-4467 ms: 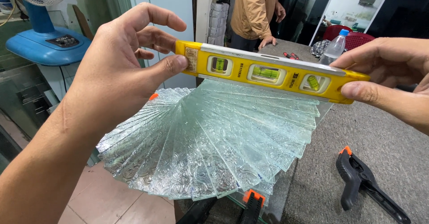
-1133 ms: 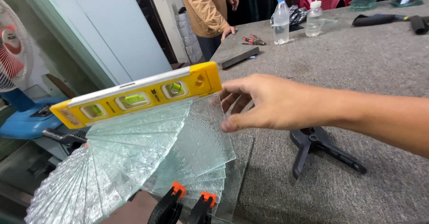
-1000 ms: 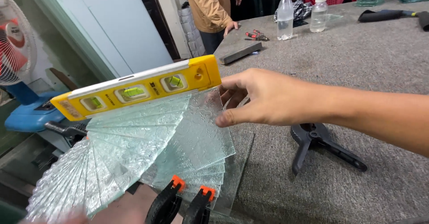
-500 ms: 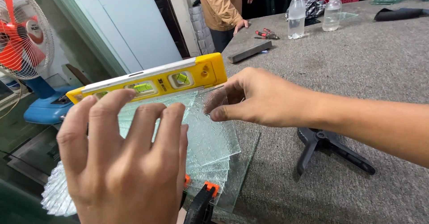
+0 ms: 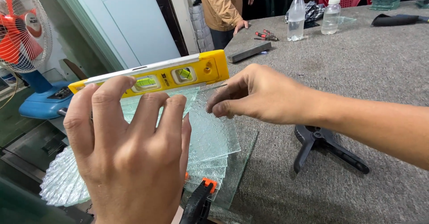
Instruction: The person is assembling and leveling a decorative glass structure, using a spirit level to ensure alignment and spring clamps to hold the pieces together on a workshop table.
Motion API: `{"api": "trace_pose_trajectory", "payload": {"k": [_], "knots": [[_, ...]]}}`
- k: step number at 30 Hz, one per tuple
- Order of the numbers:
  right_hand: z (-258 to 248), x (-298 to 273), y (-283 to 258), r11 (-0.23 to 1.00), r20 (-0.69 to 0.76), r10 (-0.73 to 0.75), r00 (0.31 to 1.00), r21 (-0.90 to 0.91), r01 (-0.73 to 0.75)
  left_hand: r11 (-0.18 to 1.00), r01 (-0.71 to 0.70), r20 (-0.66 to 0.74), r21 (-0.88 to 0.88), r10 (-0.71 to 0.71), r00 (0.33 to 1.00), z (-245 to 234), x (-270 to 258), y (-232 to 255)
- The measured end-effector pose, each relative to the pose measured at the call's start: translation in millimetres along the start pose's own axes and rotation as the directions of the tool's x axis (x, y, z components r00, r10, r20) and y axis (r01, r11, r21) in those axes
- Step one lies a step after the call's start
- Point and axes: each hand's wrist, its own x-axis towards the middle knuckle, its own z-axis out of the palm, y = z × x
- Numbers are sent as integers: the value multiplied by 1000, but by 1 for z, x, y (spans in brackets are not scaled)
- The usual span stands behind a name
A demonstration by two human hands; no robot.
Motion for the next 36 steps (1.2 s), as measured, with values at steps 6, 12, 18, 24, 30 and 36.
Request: {"api": "trace_pose_trajectory", "payload": {"k": [6, 12, 18, 24, 30, 36], "knots": [[-8, -2, 1, 1000, 2, -23, 1000, -14, 23, 1000, 1, -5, -7, -1, 1000, 1, -3, -1], [-20, -13, -5, 996, -68, 60, 996, -55, -64, 1000, 0, 18, -3, 0, 1000, 2, -5, -1], [-38, -22, -20, 966, -237, 230, 944, -61, -250, 1000, -6, 20, 16, 5, 1000, 4, -7, -3], [-94, 8, 27, 944, -413, 314, 855, 43, -326, 1000, 9, -27, 27, -9, 1000, 8, -10, -2], [-156, 42, 95, 865, -533, 500, 683, 258, -431, 998, 61, -86, 0, -61, 994, 9, -7, 2], [-178, 44, 110, 750, -616, 597, 514, 199, -631, 997, 71, -113, -14, -72, 991, 12, -5, 1]]}}
